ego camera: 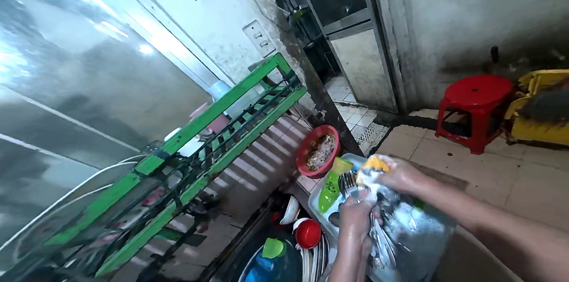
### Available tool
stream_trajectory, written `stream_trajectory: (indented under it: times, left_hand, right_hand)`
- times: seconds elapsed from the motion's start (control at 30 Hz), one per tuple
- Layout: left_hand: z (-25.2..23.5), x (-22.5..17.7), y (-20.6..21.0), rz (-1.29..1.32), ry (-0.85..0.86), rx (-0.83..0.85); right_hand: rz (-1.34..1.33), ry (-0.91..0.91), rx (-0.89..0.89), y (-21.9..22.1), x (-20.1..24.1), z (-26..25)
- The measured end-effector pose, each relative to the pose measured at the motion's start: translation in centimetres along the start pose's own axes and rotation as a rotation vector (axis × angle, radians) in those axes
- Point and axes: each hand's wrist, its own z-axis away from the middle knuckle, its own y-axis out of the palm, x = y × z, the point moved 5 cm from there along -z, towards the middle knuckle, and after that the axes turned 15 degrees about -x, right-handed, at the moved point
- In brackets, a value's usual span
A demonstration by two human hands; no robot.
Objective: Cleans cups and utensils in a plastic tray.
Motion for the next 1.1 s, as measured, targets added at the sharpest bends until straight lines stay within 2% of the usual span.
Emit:
stream_trajectory:
  times: [0.07, 0.13, 0.23, 0.27, 0.37, 0.43, 0.5, 0.53, 0.63, 0.7, 0.8, 0.87, 0.97, 1.03, 1.1]
  left_hand:
    - [0.1, 0.4, 0.2, 0.004, -0.017, 0.002]
    - [0.0, 0.3, 0.2, 0.021, -0.019, 0.002]
    - [0.0, 0.1, -0.3, 0.006, -0.003, -0.012]
    - [0.1, 0.2, -0.5, -0.008, -0.006, -0.011]
    - [0.5, 1.1, -0.8, 0.017, -0.056, 0.000]
    - [0.7, 0.9, -0.9, 0.058, -0.069, 0.003]
    - [0.9, 0.6, -1.2, 0.077, -0.054, 0.021]
    - [1.0, 0.4, -1.2, 0.080, -0.047, 0.048]
    - [1.2, 0.4, -0.9, 0.067, -0.045, 0.129]
    - [0.9, 0.7, -0.9, 0.049, -0.082, 0.143]
    - [0.4, 0.9, -0.5, 0.076, -0.098, 0.097]
    - [0.0, 0.5, 0.4, 0.105, -0.072, 0.064]
    - [0.1, -0.3, 1.0, 0.017, -0.046, 0.024]
    - [0.1, 0.1, 0.7, -0.013, -0.048, 0.060]
    - [-0.4, 0.6, -0.2, 0.066, -0.021, 0.058]
  right_hand:
    - [0.079, -0.163, -0.113, -0.1, -0.2, -1.1]
    - [0.095, -0.171, -0.092, 0.0, -0.2, -0.7]
    - [0.150, -0.044, 0.147, 0.9, -0.1, 0.8]
    - [0.194, -0.065, 0.174, 0.9, -0.1, 0.7]
    - [0.165, -0.211, -0.058, -0.3, -0.4, -1.1]
    - [0.011, -0.046, -0.196, -1.5, -0.4, -2.6]
    - [-0.191, 0.216, -0.216, -1.6, -0.9, -3.0]
    - [-0.245, 0.262, -0.183, -0.9, -1.4, -2.7]
    - [-0.097, 0.194, 0.029, 0.7, -0.5, -0.6]
    - [-0.068, 0.124, -0.081, 0.0, -0.2, -1.1]
    - [-0.367, 0.281, -0.346, -2.1, -0.6, -3.2]
    - [-0.546, 0.358, -0.377, -1.2, -0.3, -2.1]
    - [-0.354, 0.388, -0.204, 1.3, 0.9, 1.1]
    - [-0.202, 0.349, -0.170, 0.5, 1.0, 0.6]
    - [-0.117, 0.265, -0.159, -1.3, 0.6, -1.1]
